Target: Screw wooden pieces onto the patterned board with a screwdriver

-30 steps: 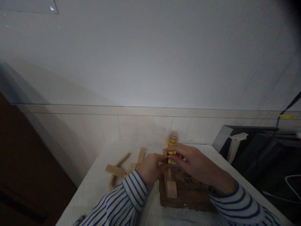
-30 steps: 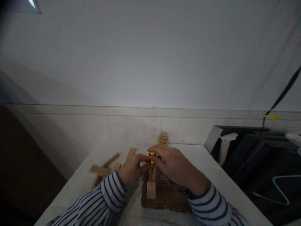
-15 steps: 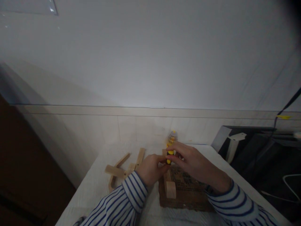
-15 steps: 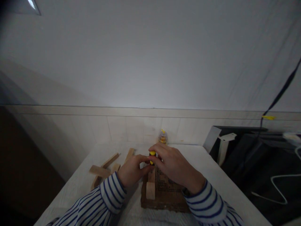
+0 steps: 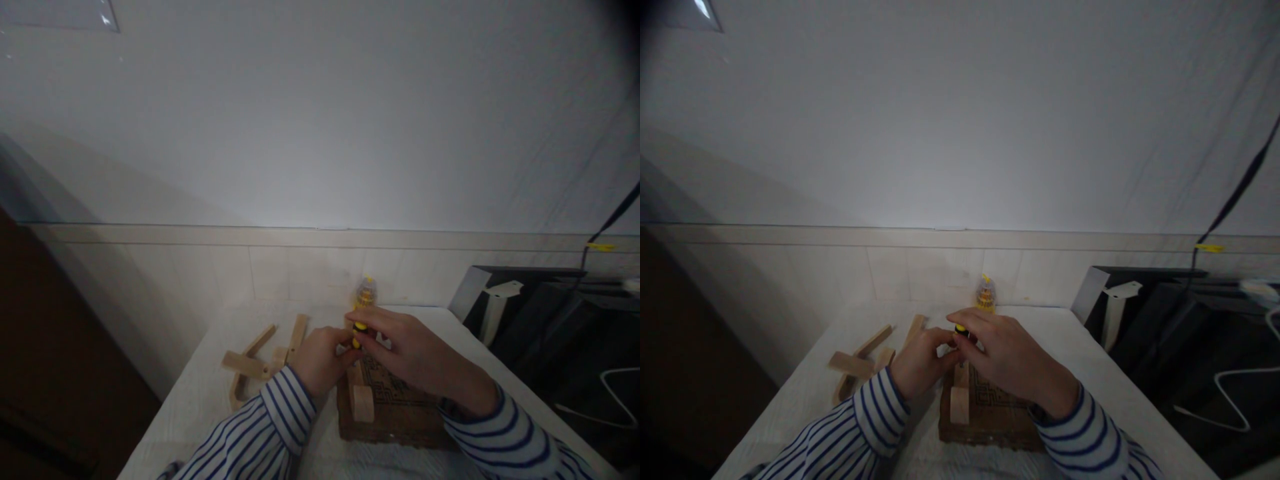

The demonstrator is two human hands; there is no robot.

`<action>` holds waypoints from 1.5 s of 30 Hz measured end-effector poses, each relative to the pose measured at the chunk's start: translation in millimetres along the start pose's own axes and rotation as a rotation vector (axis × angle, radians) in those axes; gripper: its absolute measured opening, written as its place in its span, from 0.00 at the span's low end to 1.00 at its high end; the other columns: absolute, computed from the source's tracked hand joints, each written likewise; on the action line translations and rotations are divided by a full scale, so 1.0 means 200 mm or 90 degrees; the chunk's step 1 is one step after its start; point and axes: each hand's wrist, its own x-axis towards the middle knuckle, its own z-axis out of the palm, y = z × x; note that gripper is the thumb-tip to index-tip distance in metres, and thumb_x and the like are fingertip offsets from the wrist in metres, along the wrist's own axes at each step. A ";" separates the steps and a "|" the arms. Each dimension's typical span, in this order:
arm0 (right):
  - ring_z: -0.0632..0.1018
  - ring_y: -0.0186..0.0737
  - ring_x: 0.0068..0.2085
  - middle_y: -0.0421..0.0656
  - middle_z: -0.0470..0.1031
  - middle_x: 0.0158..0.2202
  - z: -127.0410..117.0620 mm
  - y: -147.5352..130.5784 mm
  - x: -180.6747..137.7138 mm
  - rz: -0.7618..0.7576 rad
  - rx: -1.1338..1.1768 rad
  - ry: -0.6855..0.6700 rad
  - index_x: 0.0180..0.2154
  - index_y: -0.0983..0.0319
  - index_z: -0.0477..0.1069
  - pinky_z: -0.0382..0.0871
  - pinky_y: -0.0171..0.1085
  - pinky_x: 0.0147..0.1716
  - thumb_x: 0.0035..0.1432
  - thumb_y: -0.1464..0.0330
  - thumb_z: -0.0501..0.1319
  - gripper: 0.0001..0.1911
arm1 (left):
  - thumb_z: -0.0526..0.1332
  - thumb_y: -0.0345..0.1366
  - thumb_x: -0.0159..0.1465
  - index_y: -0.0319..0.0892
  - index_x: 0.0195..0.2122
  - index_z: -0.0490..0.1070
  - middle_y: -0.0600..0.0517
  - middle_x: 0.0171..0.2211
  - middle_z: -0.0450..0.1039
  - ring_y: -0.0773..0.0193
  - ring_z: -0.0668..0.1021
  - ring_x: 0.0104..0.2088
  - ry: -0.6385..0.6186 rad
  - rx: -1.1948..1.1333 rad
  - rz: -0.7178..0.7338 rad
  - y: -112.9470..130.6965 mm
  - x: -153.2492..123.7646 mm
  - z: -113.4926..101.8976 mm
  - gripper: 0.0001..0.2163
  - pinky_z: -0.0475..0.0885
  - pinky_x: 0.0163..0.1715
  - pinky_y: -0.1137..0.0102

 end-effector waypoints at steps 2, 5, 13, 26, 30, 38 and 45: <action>0.74 0.41 0.45 0.45 0.74 0.45 0.00 0.00 0.00 -0.011 0.004 -0.003 0.46 0.60 0.68 0.68 0.43 0.43 0.59 0.70 0.52 0.14 | 0.59 0.35 0.59 0.42 0.36 0.74 0.51 0.33 0.77 0.60 0.76 0.34 -0.005 0.010 0.002 -0.01 0.00 0.00 0.07 0.67 0.34 0.71; 0.75 0.41 0.43 0.45 0.75 0.43 0.01 0.01 0.01 -0.007 0.005 -0.008 0.44 0.59 0.69 0.69 0.42 0.42 0.60 0.69 0.52 0.12 | 0.59 0.34 0.58 0.42 0.37 0.74 0.51 0.33 0.77 0.60 0.76 0.35 -0.005 0.020 0.006 -0.01 0.00 0.01 0.07 0.67 0.35 0.71; 0.75 0.40 0.40 0.45 0.75 0.40 0.02 0.03 0.01 0.008 0.002 -0.012 0.43 0.60 0.69 0.68 0.40 0.40 0.61 0.67 0.52 0.11 | 0.59 0.32 0.59 0.42 0.39 0.74 0.51 0.35 0.77 0.60 0.76 0.36 -0.025 0.024 0.022 -0.01 0.00 0.00 0.08 0.67 0.36 0.70; 0.75 0.39 0.40 0.44 0.75 0.39 0.04 0.06 0.01 -0.003 0.025 0.014 0.43 0.60 0.69 0.68 0.40 0.39 0.60 0.66 0.54 0.11 | 0.58 0.30 0.59 0.42 0.41 0.74 0.50 0.35 0.77 0.60 0.76 0.36 -0.024 -0.005 0.007 0.02 0.00 0.00 0.10 0.68 0.37 0.70; 0.75 0.39 0.39 0.44 0.75 0.38 0.03 0.05 0.01 0.003 0.026 0.004 0.42 0.60 0.70 0.68 0.39 0.38 0.60 0.65 0.54 0.11 | 0.63 0.38 0.56 0.42 0.39 0.75 0.51 0.32 0.76 0.60 0.76 0.33 0.029 0.001 -0.014 -0.01 0.00 0.03 0.10 0.68 0.33 0.71; 0.76 0.41 0.41 0.46 0.75 0.41 0.01 0.04 0.01 0.021 0.001 -0.009 0.46 0.60 0.69 0.69 0.41 0.39 0.60 0.62 0.54 0.15 | 0.61 0.40 0.58 0.42 0.37 0.76 0.50 0.32 0.77 0.60 0.76 0.33 0.030 0.017 -0.035 -0.03 0.00 0.04 0.09 0.68 0.32 0.71; 0.74 0.43 0.46 0.47 0.73 0.48 -0.02 0.00 0.00 0.005 -0.020 0.003 0.52 0.60 0.65 0.69 0.44 0.43 0.60 0.63 0.53 0.18 | 0.60 0.38 0.59 0.43 0.37 0.76 0.51 0.33 0.77 0.61 0.76 0.33 0.013 -0.005 -0.013 0.00 0.00 0.01 0.09 0.68 0.33 0.71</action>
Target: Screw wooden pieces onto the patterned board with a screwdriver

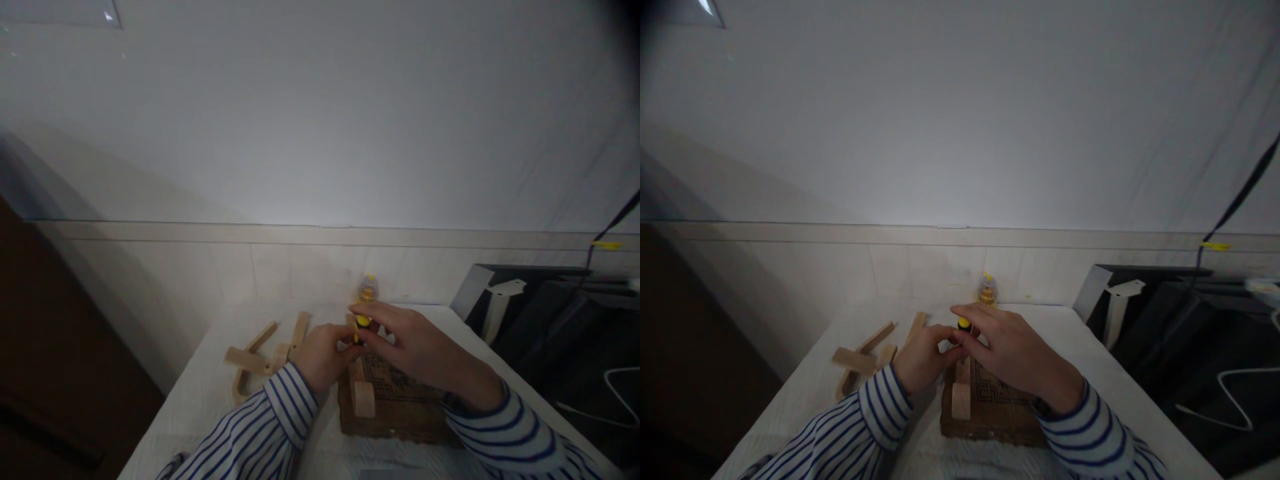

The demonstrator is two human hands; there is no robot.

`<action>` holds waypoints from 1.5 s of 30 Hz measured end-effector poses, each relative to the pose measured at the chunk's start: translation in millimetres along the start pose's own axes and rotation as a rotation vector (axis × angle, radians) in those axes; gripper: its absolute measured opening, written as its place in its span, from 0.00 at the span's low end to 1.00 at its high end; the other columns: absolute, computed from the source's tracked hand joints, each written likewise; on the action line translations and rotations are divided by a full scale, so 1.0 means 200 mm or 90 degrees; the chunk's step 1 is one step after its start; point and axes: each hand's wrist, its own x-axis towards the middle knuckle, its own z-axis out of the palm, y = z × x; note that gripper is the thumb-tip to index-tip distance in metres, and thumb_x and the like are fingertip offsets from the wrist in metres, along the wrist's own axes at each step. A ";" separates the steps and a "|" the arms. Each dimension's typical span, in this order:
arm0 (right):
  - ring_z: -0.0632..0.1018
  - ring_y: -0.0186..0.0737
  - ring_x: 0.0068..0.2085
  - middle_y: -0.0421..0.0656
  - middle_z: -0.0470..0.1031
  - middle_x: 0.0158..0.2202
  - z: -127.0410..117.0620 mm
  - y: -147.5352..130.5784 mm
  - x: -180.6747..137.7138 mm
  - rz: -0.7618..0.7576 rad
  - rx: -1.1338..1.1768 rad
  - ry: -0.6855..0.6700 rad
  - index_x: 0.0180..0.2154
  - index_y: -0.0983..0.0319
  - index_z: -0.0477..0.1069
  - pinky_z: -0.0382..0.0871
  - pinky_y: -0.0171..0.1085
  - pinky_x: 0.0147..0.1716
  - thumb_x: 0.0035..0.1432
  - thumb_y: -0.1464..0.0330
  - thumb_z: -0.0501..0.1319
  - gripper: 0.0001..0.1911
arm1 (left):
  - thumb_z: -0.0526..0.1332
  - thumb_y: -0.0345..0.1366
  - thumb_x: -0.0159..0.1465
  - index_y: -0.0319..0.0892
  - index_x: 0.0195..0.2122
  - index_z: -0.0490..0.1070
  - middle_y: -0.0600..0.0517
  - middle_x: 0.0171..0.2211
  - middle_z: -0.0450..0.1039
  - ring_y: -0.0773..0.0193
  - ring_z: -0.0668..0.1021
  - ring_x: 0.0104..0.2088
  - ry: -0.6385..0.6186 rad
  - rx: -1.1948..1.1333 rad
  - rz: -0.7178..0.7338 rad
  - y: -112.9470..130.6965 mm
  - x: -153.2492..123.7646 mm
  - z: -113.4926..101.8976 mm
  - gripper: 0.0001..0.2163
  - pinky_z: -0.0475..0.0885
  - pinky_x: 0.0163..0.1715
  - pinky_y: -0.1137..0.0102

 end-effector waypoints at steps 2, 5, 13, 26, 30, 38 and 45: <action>0.75 0.43 0.45 0.46 0.73 0.47 0.00 -0.01 0.00 0.010 -0.008 -0.009 0.51 0.60 0.66 0.69 0.43 0.42 0.60 0.64 0.53 0.17 | 0.60 0.37 0.59 0.43 0.36 0.76 0.52 0.33 0.77 0.61 0.76 0.34 0.004 0.002 0.007 0.00 0.00 0.00 0.07 0.67 0.33 0.72; 0.74 0.43 0.45 0.47 0.73 0.47 0.00 0.00 0.00 0.013 -0.016 -0.022 0.49 0.61 0.67 0.69 0.44 0.44 0.60 0.67 0.53 0.16 | 0.61 0.37 0.58 0.44 0.37 0.75 0.52 0.32 0.77 0.61 0.76 0.34 0.010 0.003 0.013 -0.01 0.00 0.01 0.07 0.67 0.33 0.72; 0.75 0.42 0.44 0.46 0.75 0.44 0.01 0.02 0.00 0.012 -0.012 -0.015 0.46 0.60 0.69 0.69 0.43 0.43 0.60 0.69 0.53 0.13 | 0.61 0.36 0.58 0.43 0.38 0.75 0.52 0.31 0.76 0.61 0.76 0.32 0.001 0.002 0.014 -0.02 0.00 0.01 0.08 0.66 0.32 0.72; 0.75 0.41 0.41 0.45 0.75 0.41 0.03 0.04 0.00 0.018 -0.020 -0.003 0.44 0.61 0.69 0.69 0.41 0.39 0.60 0.68 0.54 0.12 | 0.60 0.35 0.59 0.43 0.42 0.74 0.50 0.35 0.77 0.59 0.76 0.34 -0.017 0.013 0.029 0.00 -0.01 0.00 0.10 0.67 0.34 0.70; 0.75 0.41 0.40 0.45 0.75 0.39 0.03 0.03 0.00 0.016 -0.024 -0.006 0.43 0.62 0.69 0.68 0.40 0.38 0.60 0.68 0.54 0.11 | 0.59 0.34 0.60 0.44 0.43 0.73 0.51 0.35 0.77 0.60 0.76 0.33 -0.022 0.007 0.033 -0.01 -0.01 0.00 0.10 0.67 0.31 0.72; 0.74 0.41 0.40 0.45 0.74 0.40 0.04 0.04 0.01 0.017 -0.020 -0.013 0.43 0.61 0.68 0.67 0.40 0.38 0.60 0.68 0.53 0.10 | 0.59 0.34 0.60 0.42 0.41 0.73 0.50 0.34 0.76 0.59 0.76 0.34 -0.034 0.038 0.034 0.01 -0.01 -0.02 0.09 0.67 0.32 0.71; 0.75 0.40 0.39 0.45 0.74 0.38 0.05 0.04 0.01 0.008 -0.020 -0.006 0.42 0.61 0.68 0.67 0.39 0.36 0.61 0.65 0.53 0.11 | 0.61 0.36 0.57 0.43 0.39 0.74 0.51 0.32 0.76 0.60 0.75 0.32 0.003 0.054 -0.004 -0.01 0.00 0.01 0.10 0.68 0.31 0.71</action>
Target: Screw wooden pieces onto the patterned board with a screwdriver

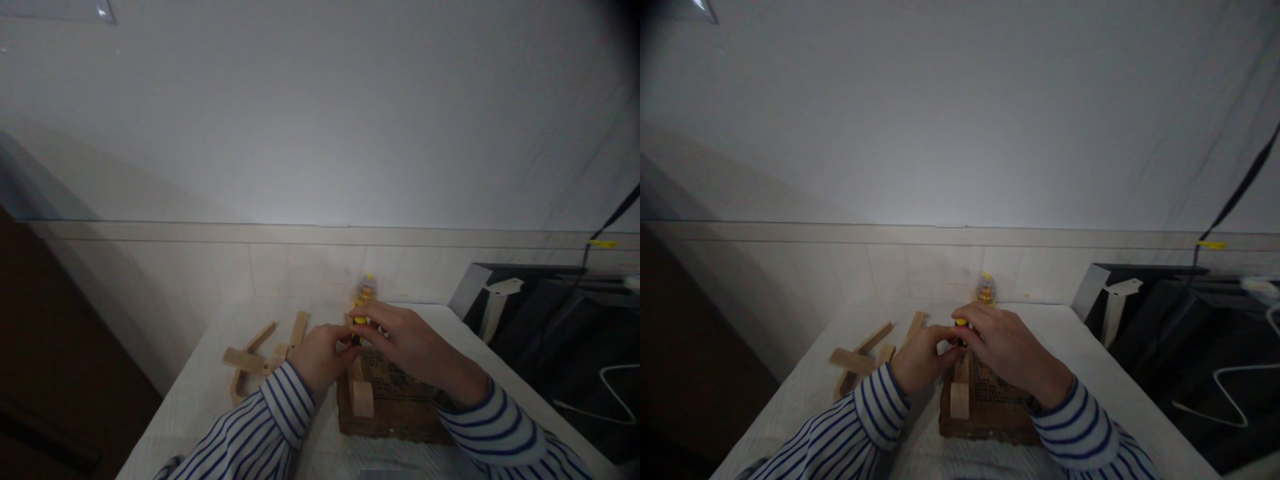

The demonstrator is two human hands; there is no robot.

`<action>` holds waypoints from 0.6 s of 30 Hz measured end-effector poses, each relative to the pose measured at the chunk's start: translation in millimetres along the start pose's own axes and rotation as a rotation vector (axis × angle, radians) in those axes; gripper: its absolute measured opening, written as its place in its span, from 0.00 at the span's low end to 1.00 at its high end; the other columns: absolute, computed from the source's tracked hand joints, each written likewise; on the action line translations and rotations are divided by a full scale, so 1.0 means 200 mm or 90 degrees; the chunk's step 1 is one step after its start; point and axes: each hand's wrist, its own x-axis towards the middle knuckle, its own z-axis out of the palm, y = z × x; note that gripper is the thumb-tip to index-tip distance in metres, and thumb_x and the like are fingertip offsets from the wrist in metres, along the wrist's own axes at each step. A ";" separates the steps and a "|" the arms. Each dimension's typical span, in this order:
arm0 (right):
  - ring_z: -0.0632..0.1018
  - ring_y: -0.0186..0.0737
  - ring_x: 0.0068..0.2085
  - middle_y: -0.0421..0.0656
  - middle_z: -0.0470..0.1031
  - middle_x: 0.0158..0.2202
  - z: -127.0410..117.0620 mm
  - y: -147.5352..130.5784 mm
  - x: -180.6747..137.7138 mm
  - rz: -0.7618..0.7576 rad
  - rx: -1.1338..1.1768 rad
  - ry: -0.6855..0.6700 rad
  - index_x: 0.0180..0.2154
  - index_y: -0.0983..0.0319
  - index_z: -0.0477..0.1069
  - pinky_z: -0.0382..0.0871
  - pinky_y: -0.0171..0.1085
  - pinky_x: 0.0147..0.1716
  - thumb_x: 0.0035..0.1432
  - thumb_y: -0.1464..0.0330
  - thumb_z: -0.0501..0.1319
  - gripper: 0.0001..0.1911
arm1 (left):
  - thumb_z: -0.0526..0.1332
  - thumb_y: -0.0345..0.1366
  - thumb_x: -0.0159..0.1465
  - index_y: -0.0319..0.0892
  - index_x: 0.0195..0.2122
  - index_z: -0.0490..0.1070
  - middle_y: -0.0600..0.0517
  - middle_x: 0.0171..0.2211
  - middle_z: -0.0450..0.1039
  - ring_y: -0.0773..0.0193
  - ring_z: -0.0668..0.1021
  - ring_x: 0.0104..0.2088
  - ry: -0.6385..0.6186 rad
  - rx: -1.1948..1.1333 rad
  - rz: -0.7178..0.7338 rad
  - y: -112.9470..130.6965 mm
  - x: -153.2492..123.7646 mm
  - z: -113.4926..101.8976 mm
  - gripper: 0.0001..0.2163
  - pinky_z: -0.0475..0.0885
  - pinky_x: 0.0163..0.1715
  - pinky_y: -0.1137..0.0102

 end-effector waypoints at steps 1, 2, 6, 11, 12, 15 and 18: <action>0.75 0.40 0.39 0.45 0.75 0.38 0.00 0.00 0.00 0.000 -0.001 0.002 0.42 0.61 0.68 0.68 0.39 0.36 0.61 0.65 0.53 0.11 | 0.62 0.36 0.56 0.42 0.38 0.75 0.51 0.31 0.76 0.60 0.75 0.31 0.006 -0.001 -0.005 -0.01 0.00 0.01 0.10 0.68 0.30 0.71; 0.75 0.40 0.38 0.44 0.75 0.37 0.00 0.00 0.01 0.000 -0.001 0.002 0.42 0.61 0.68 0.68 0.39 0.36 0.61 0.64 0.53 0.11 | 0.62 0.37 0.56 0.42 0.38 0.75 0.51 0.31 0.76 0.61 0.75 0.31 0.011 -0.003 -0.007 -0.01 0.00 0.01 0.10 0.67 0.30 0.71; 0.75 0.40 0.38 0.44 0.74 0.37 0.02 0.00 0.02 -0.006 0.014 0.007 0.42 0.61 0.68 0.68 0.39 0.36 0.61 0.65 0.53 0.10 | 0.62 0.37 0.57 0.43 0.38 0.74 0.52 0.31 0.76 0.61 0.75 0.31 0.014 -0.012 -0.002 -0.01 0.00 0.02 0.09 0.67 0.30 0.72; 0.75 0.40 0.38 0.44 0.74 0.37 0.04 0.02 0.02 -0.006 0.021 0.019 0.41 0.61 0.68 0.68 0.40 0.38 0.61 0.66 0.53 0.09 | 0.60 0.37 0.58 0.42 0.37 0.75 0.51 0.30 0.76 0.62 0.75 0.29 -0.014 -0.009 0.004 0.02 0.00 -0.01 0.08 0.66 0.29 0.72; 0.75 0.40 0.38 0.43 0.74 0.37 0.05 0.02 0.02 -0.006 0.021 0.024 0.41 0.61 0.68 0.68 0.40 0.38 0.61 0.66 0.53 0.09 | 0.60 0.36 0.58 0.42 0.36 0.75 0.51 0.30 0.76 0.62 0.75 0.29 -0.016 -0.010 0.005 0.02 0.00 -0.02 0.07 0.66 0.29 0.72; 0.75 0.40 0.39 0.44 0.74 0.37 0.06 0.02 0.02 -0.010 0.026 0.045 0.41 0.61 0.68 0.69 0.40 0.38 0.61 0.66 0.53 0.09 | 0.60 0.35 0.59 0.41 0.36 0.75 0.51 0.30 0.76 0.62 0.75 0.29 -0.019 -0.012 0.007 0.03 0.00 -0.03 0.07 0.66 0.29 0.72; 0.75 0.40 0.40 0.45 0.74 0.38 0.07 0.02 0.03 -0.011 0.033 0.060 0.42 0.61 0.68 0.69 0.41 0.39 0.60 0.66 0.53 0.09 | 0.60 0.34 0.58 0.41 0.36 0.74 0.50 0.31 0.76 0.62 0.75 0.29 -0.018 -0.015 0.005 0.02 0.00 -0.02 0.07 0.66 0.29 0.72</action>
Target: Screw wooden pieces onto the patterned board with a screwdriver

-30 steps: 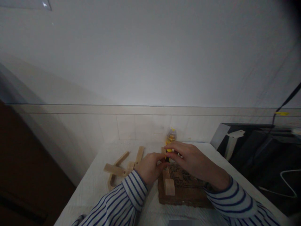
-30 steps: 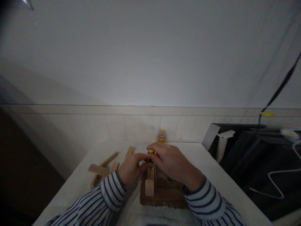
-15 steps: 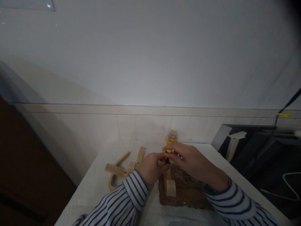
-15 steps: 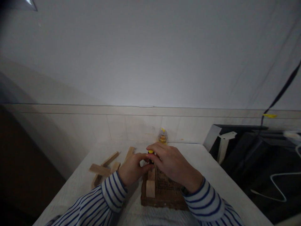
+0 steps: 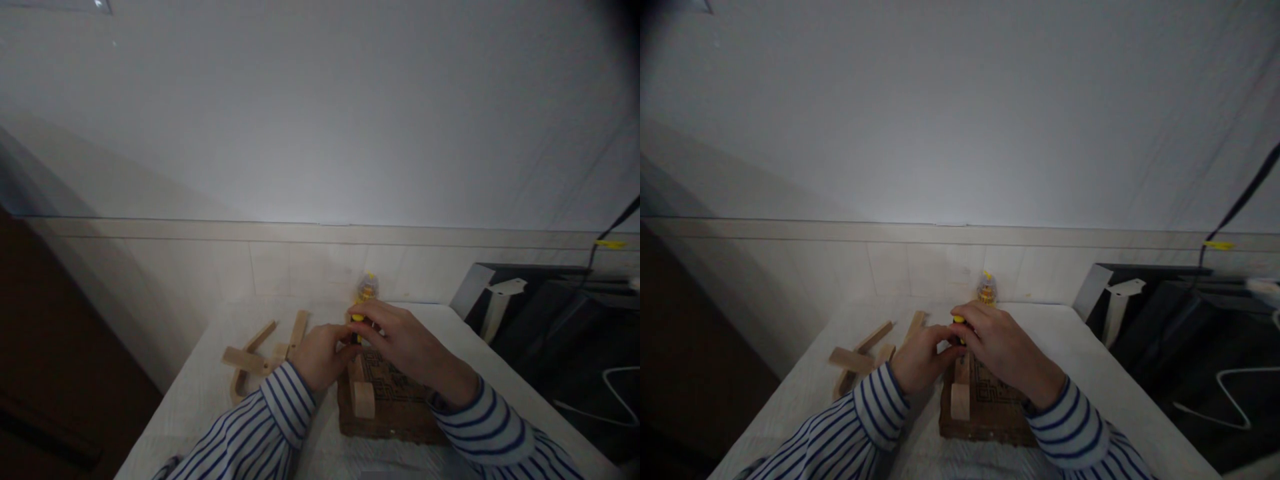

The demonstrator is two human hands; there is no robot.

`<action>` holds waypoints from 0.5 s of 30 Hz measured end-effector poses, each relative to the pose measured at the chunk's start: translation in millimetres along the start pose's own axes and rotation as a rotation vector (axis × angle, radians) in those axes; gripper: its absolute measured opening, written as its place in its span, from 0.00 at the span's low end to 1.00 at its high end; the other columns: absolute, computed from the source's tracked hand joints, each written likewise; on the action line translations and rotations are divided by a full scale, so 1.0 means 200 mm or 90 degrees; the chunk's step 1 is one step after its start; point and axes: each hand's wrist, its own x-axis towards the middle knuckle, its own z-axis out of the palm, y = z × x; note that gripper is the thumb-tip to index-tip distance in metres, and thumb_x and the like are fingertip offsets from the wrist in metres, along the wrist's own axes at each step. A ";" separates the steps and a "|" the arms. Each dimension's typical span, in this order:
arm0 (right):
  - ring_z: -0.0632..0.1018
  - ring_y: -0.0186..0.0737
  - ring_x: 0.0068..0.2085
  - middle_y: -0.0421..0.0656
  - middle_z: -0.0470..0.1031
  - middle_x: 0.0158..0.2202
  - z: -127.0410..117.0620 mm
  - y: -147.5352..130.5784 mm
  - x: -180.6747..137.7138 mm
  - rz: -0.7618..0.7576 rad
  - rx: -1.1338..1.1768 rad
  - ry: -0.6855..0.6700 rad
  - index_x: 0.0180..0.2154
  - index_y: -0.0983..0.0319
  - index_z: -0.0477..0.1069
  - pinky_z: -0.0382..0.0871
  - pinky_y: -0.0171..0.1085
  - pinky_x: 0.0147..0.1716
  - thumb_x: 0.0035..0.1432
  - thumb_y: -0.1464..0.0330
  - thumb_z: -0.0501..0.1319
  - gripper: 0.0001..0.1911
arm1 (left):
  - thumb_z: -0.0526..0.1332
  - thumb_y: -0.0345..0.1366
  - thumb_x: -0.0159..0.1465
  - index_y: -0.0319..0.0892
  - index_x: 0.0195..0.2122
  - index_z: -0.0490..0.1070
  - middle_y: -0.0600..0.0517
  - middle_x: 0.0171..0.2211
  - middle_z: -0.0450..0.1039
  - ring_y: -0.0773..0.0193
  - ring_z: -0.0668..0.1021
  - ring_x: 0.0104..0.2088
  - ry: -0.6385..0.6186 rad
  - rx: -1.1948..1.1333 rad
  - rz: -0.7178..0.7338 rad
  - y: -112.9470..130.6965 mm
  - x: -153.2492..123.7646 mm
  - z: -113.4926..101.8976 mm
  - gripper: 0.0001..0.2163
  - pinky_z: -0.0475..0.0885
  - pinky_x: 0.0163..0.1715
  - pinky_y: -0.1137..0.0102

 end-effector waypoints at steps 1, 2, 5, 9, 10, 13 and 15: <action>0.75 0.40 0.40 0.45 0.74 0.38 0.00 0.00 0.00 0.001 0.003 0.003 0.42 0.61 0.68 0.69 0.41 0.39 0.60 0.66 0.53 0.10 | 0.60 0.34 0.59 0.41 0.36 0.74 0.51 0.31 0.76 0.62 0.75 0.29 0.000 -0.004 0.003 0.00 0.00 0.00 0.07 0.66 0.29 0.72; 0.75 0.40 0.40 0.45 0.74 0.38 0.01 0.00 0.00 0.003 0.009 0.004 0.42 0.61 0.68 0.69 0.41 0.39 0.60 0.66 0.54 0.10 | 0.60 0.34 0.59 0.41 0.37 0.74 0.51 0.31 0.76 0.62 0.75 0.29 -0.002 -0.009 0.006 -0.01 0.00 0.00 0.07 0.66 0.29 0.72; 0.74 0.40 0.39 0.45 0.74 0.38 0.00 -0.01 0.00 0.015 0.031 -0.002 0.41 0.61 0.68 0.68 0.40 0.39 0.60 0.66 0.53 0.09 | 0.59 0.34 0.59 0.41 0.37 0.74 0.51 0.32 0.76 0.62 0.76 0.31 -0.010 -0.023 0.004 -0.01 0.00 0.00 0.07 0.67 0.31 0.71; 0.74 0.38 0.36 0.43 0.74 0.35 -0.02 -0.04 0.00 0.055 0.061 -0.030 0.41 0.61 0.67 0.67 0.38 0.35 0.60 0.66 0.53 0.09 | 0.59 0.34 0.59 0.40 0.39 0.74 0.49 0.35 0.76 0.59 0.76 0.35 -0.018 -0.035 -0.007 0.00 0.00 -0.01 0.08 0.69 0.35 0.69; 0.74 0.38 0.34 0.43 0.74 0.34 -0.03 -0.05 0.00 0.069 0.070 -0.045 0.41 0.61 0.66 0.67 0.37 0.33 0.60 0.66 0.53 0.09 | 0.59 0.34 0.59 0.40 0.39 0.74 0.48 0.36 0.76 0.58 0.76 0.36 -0.022 -0.039 -0.006 0.00 0.00 -0.01 0.09 0.69 0.37 0.68; 0.74 0.37 0.31 0.41 0.73 0.31 -0.06 -0.06 0.01 0.099 0.091 -0.092 0.39 0.60 0.66 0.65 0.35 0.29 0.60 0.65 0.54 0.07 | 0.58 0.34 0.60 0.40 0.40 0.74 0.47 0.37 0.76 0.57 0.76 0.38 -0.041 -0.045 -0.005 0.01 0.00 -0.02 0.09 0.69 0.39 0.67; 0.74 0.37 0.32 0.42 0.74 0.31 -0.06 -0.06 0.01 0.105 0.094 -0.106 0.39 0.61 0.66 0.65 0.35 0.30 0.60 0.66 0.54 0.07 | 0.58 0.35 0.60 0.39 0.40 0.74 0.47 0.37 0.76 0.57 0.75 0.38 -0.045 -0.042 -0.009 0.01 0.00 -0.02 0.09 0.69 0.39 0.66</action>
